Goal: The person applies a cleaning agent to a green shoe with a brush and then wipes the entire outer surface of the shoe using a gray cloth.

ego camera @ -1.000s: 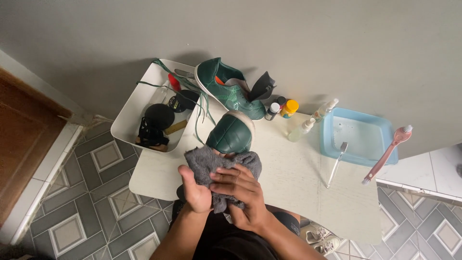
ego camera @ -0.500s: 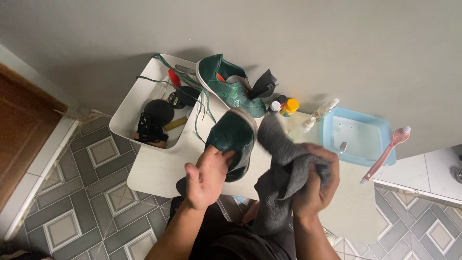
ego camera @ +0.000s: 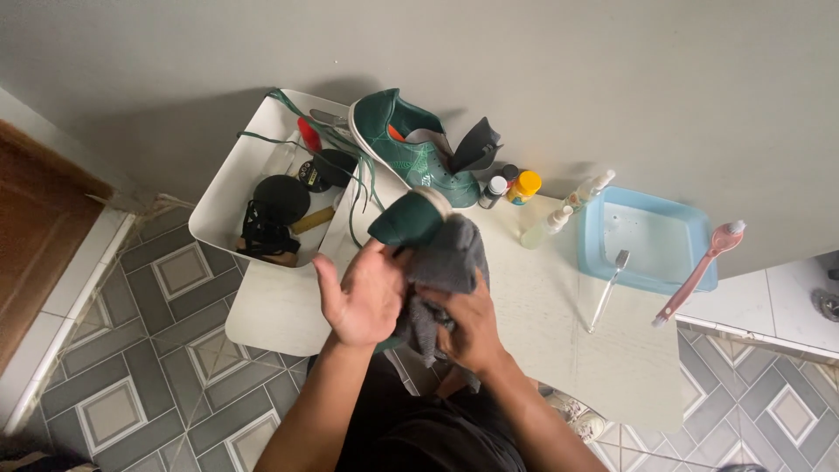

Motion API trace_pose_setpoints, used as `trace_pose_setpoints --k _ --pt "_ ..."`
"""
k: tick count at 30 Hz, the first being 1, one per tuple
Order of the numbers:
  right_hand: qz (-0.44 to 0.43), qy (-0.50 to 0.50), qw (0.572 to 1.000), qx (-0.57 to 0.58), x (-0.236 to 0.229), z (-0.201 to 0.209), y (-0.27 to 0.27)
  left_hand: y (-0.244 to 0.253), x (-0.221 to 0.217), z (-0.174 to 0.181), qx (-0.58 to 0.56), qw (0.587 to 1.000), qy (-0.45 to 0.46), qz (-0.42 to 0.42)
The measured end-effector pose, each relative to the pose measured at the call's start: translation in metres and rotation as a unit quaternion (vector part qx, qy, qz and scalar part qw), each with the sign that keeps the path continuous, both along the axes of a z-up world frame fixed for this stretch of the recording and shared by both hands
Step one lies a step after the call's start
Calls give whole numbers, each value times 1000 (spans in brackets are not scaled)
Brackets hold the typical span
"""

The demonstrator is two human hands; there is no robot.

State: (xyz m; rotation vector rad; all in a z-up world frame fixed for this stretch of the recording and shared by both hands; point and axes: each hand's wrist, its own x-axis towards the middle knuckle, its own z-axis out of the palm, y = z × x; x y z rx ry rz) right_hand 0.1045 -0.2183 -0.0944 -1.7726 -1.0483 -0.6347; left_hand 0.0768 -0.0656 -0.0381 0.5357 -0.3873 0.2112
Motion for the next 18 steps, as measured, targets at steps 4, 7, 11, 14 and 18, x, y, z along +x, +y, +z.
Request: trace_pose_setpoints --k 4,7,11,14,18 --pt "30 -3 999 -40 -8 -54 -15 24 17 -23 9 1000 26 13" --pt "37 -31 996 -78 -14 -82 -31 26 23 -29 14 999 27 16" --pt "57 5 994 -89 -19 -96 -54 18 28 -29 40 999 19 18" --pt "66 35 995 -70 -25 -116 -68 17 34 -39 54 998 21 23" --pt "79 90 991 -64 -44 -86 -68 18 26 -27 27 999 8 31"
